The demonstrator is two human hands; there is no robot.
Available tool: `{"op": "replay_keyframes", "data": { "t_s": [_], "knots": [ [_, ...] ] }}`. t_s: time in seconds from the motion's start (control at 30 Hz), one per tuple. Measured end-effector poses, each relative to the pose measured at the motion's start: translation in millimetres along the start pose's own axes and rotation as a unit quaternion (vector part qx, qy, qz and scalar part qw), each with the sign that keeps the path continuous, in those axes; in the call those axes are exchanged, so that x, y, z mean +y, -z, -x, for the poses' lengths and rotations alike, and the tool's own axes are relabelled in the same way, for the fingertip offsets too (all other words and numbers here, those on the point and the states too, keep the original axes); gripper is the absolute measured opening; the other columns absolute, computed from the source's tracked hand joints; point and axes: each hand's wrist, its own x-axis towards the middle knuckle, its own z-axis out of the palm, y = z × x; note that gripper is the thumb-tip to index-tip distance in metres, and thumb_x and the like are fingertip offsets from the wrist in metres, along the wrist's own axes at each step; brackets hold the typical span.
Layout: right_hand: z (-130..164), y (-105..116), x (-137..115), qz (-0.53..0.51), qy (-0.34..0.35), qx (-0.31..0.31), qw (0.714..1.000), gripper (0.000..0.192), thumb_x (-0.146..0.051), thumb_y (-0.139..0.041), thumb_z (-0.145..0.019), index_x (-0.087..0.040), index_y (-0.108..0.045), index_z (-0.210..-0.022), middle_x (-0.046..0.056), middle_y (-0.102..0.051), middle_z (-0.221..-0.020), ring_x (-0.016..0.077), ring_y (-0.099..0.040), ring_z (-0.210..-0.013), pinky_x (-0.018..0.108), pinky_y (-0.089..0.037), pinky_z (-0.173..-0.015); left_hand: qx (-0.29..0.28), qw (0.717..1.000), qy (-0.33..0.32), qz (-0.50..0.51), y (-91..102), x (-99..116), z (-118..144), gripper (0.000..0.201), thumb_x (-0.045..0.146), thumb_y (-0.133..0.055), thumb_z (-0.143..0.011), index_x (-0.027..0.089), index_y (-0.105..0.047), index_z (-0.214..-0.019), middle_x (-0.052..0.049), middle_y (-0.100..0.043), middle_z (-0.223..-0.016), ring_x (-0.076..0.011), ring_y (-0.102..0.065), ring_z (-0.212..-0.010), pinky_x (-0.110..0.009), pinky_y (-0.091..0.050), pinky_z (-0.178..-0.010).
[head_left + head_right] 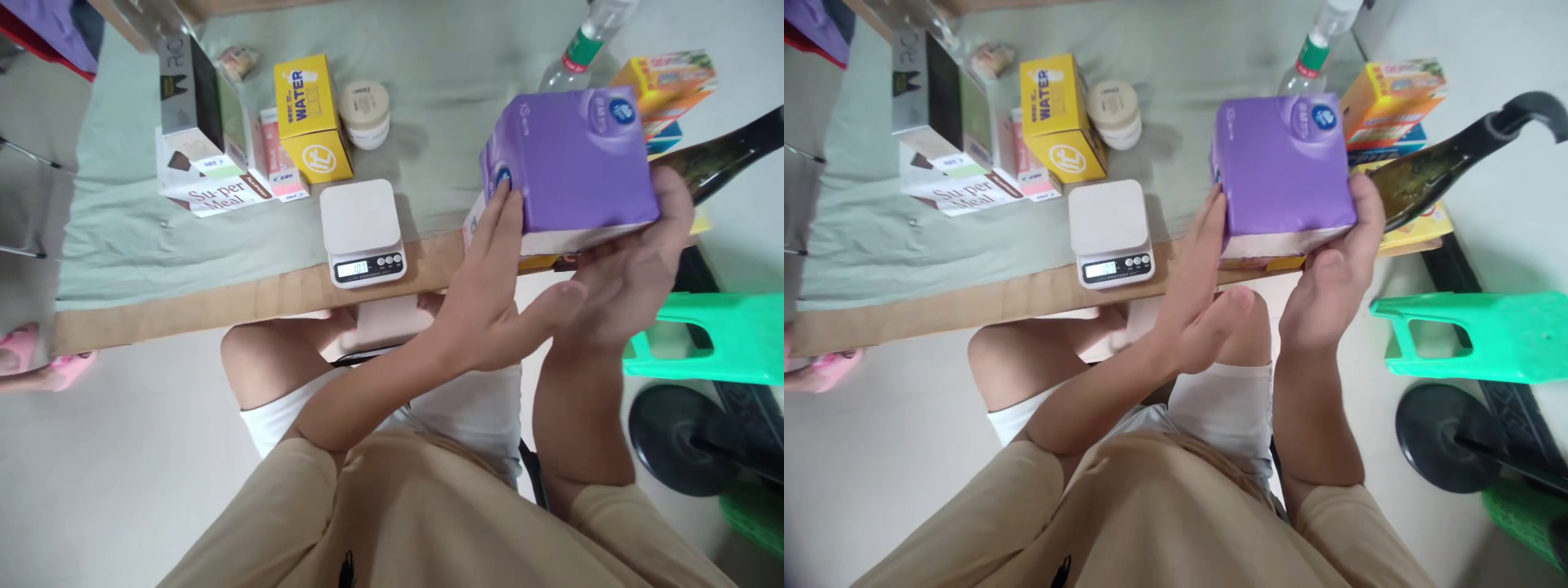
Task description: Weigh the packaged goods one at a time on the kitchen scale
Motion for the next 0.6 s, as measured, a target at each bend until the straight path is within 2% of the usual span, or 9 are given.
{"op": "replay_keyframes", "data": {
  "t_s": [0.03, 0.1, 0.23, 0.37, 0.43, 0.5, 0.53, 0.6],
  "knots": [
    [-4, 4, 5, -0.005, 0.023, 0.028, 0.999, 0.067, -0.067, -0.037, -0.090, -0.048, -0.040, -0.154, -0.005, -0.043, -0.167, 0.0361, -0.033, -0.167, 0.064, -0.034, -0.131, -0.001, 1.000, 0.007, 0.004, -6.4, -3, -2, 0.081, 0.080, -0.029, -0.101, 0.033, -0.018, -0.166, -0.012, -0.032, -0.177, -0.0383, -0.026, -0.171, -0.069, -0.029, -0.138],
    [-12, 9, 15, -0.009, 0.070, 0.055, 0.996, 0.057, -0.058, -0.039, -0.093, -0.042, -0.054, -0.146, -0.002, -0.058, -0.156, 0.0350, -0.048, -0.158, 0.064, -0.038, -0.128, -0.007, 1.000, 0.020, 0.013, -13.4, -7, -6, 0.080, 0.081, -0.027, -0.100, 0.033, -0.023, -0.165, -0.011, -0.034, -0.175, -0.0387, -0.026, -0.171, -0.070, -0.027, -0.138],
    [-25, 15, 30, -0.021, 0.140, 0.031, 0.989, 0.050, -0.049, -0.038, -0.099, -0.046, -0.059, -0.145, -0.004, -0.064, -0.151, 0.0305, -0.057, -0.151, 0.062, -0.040, -0.126, -0.020, 0.999, 0.038, 0.013, -16.8, -8, -14, 0.080, 0.082, -0.025, -0.100, 0.032, -0.029, -0.164, -0.006, -0.039, -0.171, -0.0362, -0.028, -0.170, -0.063, -0.034, -0.136],
    [-30, 22, 40, -0.004, 0.173, 0.002, 0.985, 0.053, -0.051, -0.046, -0.098, -0.051, -0.055, -0.150, -0.005, -0.062, -0.154, 0.0322, -0.054, -0.153, 0.064, -0.039, -0.128, -0.020, 1.000, 0.007, 0.011, -13.5, -16, -19, 0.078, 0.078, -0.022, -0.102, 0.031, -0.027, -0.164, -0.008, -0.040, -0.171, -0.0349, -0.033, -0.168, -0.063, -0.034, -0.136],
    [-27, 24, 40, 0.028, 0.210, 0.030, 0.977, 0.056, -0.053, -0.046, -0.098, -0.052, -0.050, -0.154, -0.008, -0.055, -0.160, 0.0327, -0.043, -0.162, 0.063, -0.031, -0.134, -0.011, 1.000, -0.022, 0.010, -3.1, -25, -16, 0.077, 0.077, -0.026, -0.102, 0.035, -0.022, -0.166, -0.007, -0.039, -0.172, -0.0342, -0.033, -0.168, -0.062, -0.034, -0.136],
    [-21, 21, 34, 0.068, 0.256, 0.094, 0.960, 0.056, -0.057, -0.046, -0.099, -0.056, -0.050, -0.154, -0.012, -0.052, -0.163, 0.0323, -0.032, -0.168, 0.059, -0.021, -0.140, -0.008, 0.999, -0.048, 0.010, 15.1, -37, -9, 0.076, 0.076, -0.032, -0.101, 0.042, -0.016, -0.167, -0.004, -0.037, -0.173, -0.0330, -0.032, -0.168, -0.060, -0.035, -0.135],
    [-16, 17, 29, 0.081, 0.273, 0.135, 0.949, 0.054, -0.060, -0.046, -0.098, -0.057, -0.053, -0.152, -0.013, -0.053, -0.161, 0.0328, -0.031, -0.168, 0.056, -0.020, -0.141, -0.008, 0.999, -0.049, 0.011, 26.6, -44, -3, 0.075, 0.074, -0.035, -0.100, 0.046, -0.016, -0.167, -0.003, -0.038, -0.173, -0.0321, -0.034, -0.167, -0.059, -0.037, -0.135],
    [-5, 3, 14, 0.076, 0.279, 0.213, 0.933, 0.049, -0.065, -0.050, -0.093, -0.059, -0.064, -0.140, -0.013, -0.063, -0.150, 0.0357, -0.038, -0.163, 0.055, -0.025, -0.139, -0.003, 1.000, -0.028, 0.014, 51.9, -58, 11, 0.071, 0.071, -0.040, -0.100, 0.050, -0.022, -0.165, -0.003, -0.043, -0.169, -0.0313, -0.040, -0.163, -0.057, -0.041, -0.132]
  ]
}}
